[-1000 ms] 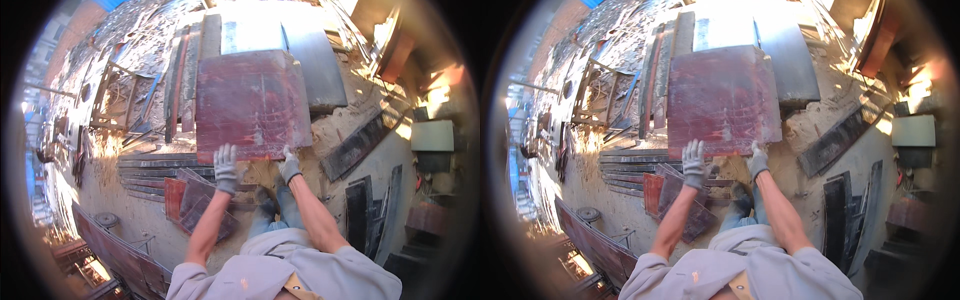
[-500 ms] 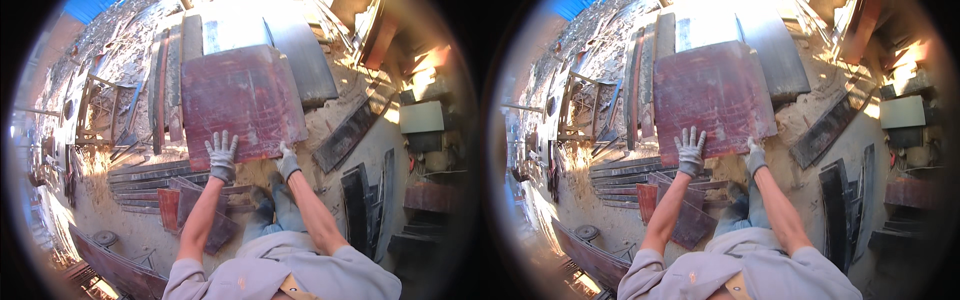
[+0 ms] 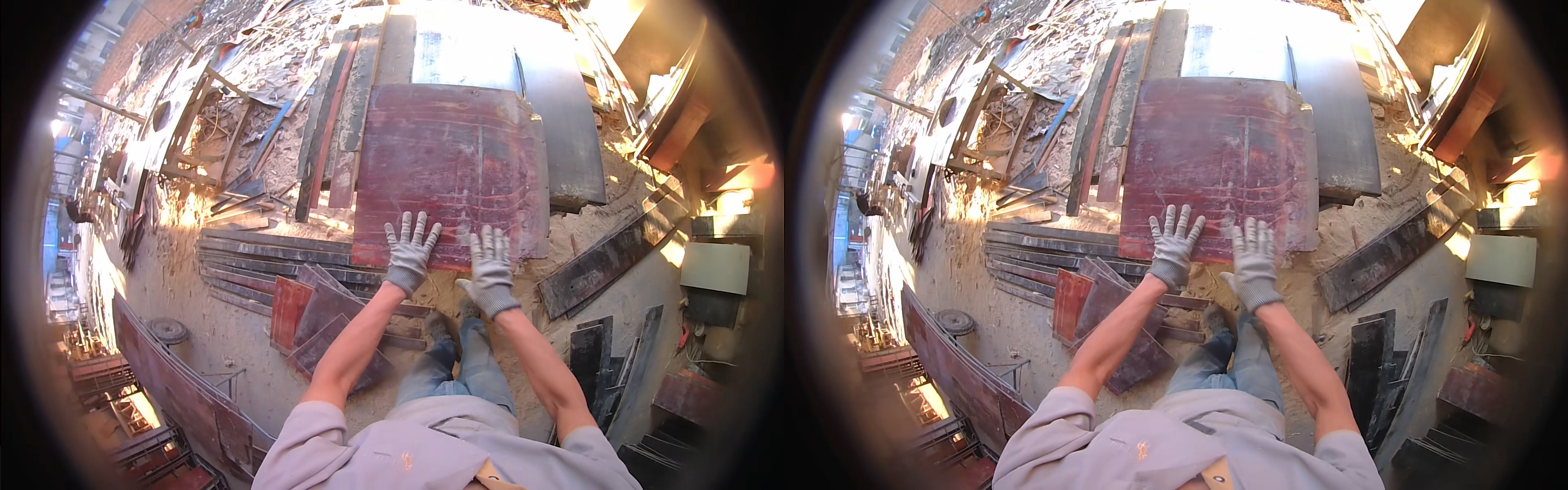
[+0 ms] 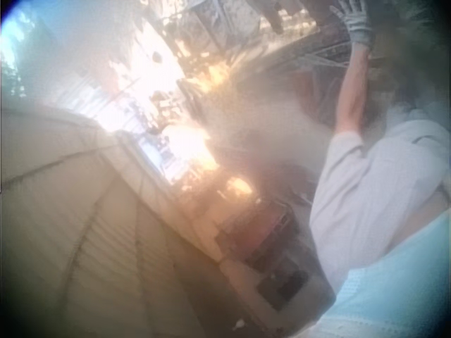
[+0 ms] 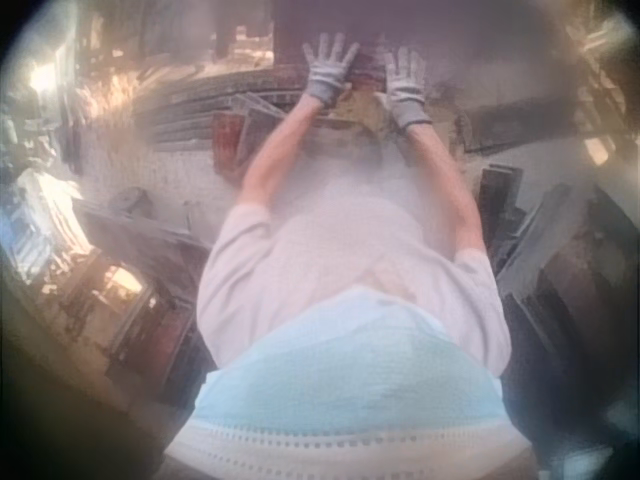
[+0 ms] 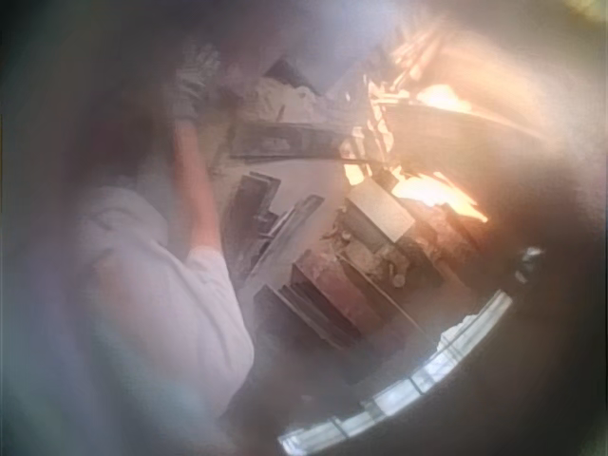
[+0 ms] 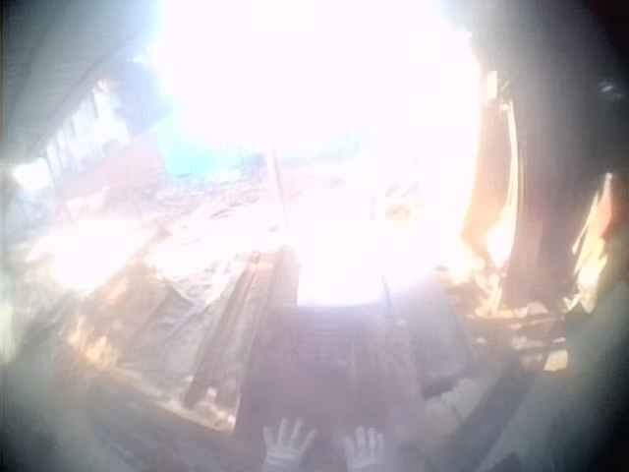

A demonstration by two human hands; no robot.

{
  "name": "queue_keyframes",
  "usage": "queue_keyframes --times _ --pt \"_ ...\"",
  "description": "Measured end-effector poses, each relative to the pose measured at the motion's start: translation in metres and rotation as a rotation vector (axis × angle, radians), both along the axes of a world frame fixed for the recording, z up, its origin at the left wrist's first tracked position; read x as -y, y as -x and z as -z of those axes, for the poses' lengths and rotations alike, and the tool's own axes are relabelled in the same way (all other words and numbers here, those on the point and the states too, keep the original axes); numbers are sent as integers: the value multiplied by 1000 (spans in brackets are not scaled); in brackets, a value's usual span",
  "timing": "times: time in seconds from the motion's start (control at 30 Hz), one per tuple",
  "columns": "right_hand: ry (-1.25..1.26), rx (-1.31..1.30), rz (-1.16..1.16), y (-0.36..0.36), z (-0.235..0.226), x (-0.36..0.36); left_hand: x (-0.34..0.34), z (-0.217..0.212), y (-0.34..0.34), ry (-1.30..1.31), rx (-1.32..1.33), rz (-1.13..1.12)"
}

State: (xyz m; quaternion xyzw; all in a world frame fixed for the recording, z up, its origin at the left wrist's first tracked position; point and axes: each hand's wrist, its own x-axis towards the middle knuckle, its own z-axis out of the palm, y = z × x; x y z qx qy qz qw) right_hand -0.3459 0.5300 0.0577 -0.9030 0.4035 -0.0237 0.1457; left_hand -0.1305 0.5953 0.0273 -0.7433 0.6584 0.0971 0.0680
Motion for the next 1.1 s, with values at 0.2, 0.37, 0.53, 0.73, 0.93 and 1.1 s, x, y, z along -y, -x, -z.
queue_keyframes --times 0.2,0.37,0.53,0.73,0.93,1.1 --pt "110 -232 -231 -44 39 40 1 11 -1 14 20 -11" --pt "164 -233 -222 -44 56 34 -3 29 -3 156 47 20" --pt "178 -257 -247 -51 54 24 -10 29 -4 228 146 93" --pt "188 -244 -256 -67 48 63 31 8 -19 142 33 34" --pt "84 -226 -270 -82 41 104 68 19 -32 119 35 2" --pt "85 -197 -269 -89 31 122 83 29 -38 166 114 7"
